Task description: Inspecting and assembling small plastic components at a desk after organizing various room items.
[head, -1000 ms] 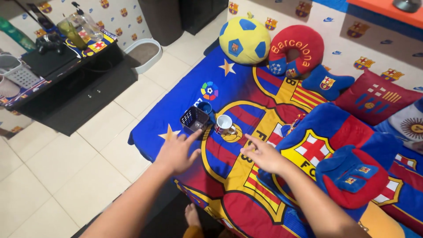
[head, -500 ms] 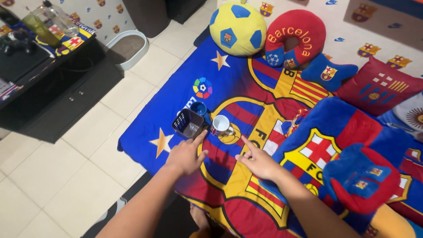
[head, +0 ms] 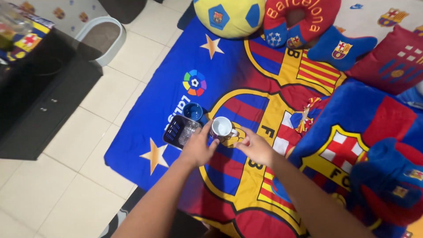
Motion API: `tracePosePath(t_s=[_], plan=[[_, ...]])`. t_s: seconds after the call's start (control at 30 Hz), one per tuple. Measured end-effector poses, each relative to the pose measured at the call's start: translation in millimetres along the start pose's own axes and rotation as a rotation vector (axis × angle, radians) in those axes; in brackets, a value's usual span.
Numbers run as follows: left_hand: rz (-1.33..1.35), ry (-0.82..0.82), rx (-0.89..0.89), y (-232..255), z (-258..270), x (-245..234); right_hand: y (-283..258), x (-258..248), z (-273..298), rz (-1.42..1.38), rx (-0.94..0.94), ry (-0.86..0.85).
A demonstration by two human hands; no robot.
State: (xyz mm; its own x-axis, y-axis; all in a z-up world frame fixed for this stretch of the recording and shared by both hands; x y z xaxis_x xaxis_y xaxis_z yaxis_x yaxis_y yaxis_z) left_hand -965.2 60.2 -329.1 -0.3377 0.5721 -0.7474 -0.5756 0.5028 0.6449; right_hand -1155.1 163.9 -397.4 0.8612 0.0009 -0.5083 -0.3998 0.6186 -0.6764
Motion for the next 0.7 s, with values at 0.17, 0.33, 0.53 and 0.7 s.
tracePosePath(t_s=[0.17, 0.33, 0.53, 0.7], plan=[[0.161, 0.056, -0.048, -21.8, -21.6, 32.8, 16.9, 16.9, -34.7, 0.043, -0.017, 0.112], [0.248, 0.143, -0.059, -42.7, -41.3, 63.2, 30.8, 27.9, -64.7, 0.024, 0.052, 0.203], [0.325, 0.193, -0.118, -66.3, -57.1, 96.9, 53.5, 43.4, -98.2, -0.025, 0.010, 0.264], [0.302, 0.180, -0.139, -88.5, -66.2, 120.0, 57.3, 51.7, -107.3, -0.009, -0.030, 0.286]])
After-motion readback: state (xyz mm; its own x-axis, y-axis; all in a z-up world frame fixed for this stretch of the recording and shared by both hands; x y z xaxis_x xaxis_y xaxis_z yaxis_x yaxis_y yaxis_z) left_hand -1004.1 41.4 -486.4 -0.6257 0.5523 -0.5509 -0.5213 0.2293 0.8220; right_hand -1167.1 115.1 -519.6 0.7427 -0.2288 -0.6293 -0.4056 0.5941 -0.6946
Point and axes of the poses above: each hand's wrist, its own z-axis away from the middle knuckle, its own x-axis out of the palm, y = z × x, the point moved 6 cm from there along -z, towards the middle knuckle, and after that the axes turned 10 degrees about x, right-handed, at the moved point
